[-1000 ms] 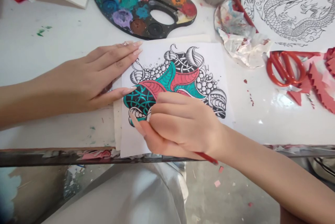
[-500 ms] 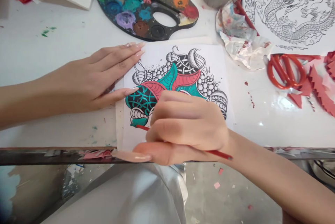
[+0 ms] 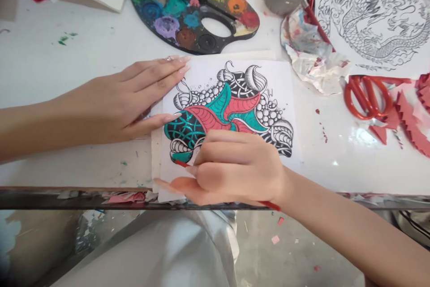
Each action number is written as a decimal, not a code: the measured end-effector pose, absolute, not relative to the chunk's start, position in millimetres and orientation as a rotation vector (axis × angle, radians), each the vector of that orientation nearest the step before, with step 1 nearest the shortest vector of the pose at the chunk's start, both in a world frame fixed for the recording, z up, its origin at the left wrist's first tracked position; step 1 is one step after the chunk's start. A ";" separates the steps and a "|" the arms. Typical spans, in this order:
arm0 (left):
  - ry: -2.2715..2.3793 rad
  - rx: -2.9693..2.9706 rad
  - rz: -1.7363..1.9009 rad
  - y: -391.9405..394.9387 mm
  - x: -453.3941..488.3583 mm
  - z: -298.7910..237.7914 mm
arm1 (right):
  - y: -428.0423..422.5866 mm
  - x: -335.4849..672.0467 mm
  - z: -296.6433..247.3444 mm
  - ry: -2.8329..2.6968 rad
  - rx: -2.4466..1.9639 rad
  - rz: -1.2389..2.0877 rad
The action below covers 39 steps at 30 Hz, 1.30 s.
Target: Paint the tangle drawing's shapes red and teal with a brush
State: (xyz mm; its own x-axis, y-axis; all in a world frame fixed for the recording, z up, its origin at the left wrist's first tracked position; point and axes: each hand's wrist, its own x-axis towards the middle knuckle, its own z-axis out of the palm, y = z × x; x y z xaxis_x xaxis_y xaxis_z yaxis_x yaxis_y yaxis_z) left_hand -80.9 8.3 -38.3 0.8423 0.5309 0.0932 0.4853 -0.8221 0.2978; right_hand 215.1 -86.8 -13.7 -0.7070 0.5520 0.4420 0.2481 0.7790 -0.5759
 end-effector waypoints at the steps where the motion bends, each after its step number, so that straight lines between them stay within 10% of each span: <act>1: 0.776 2.762 0.261 8.0 -80.3 -37.8 | -86.7 216.4 -14.5 -2.371 -0.572 0.637; 39: 0.833 2.720 0.169 5.9 -75.2 -32.4 | -80.9 213.1 -8.8 -2.441 -0.657 0.639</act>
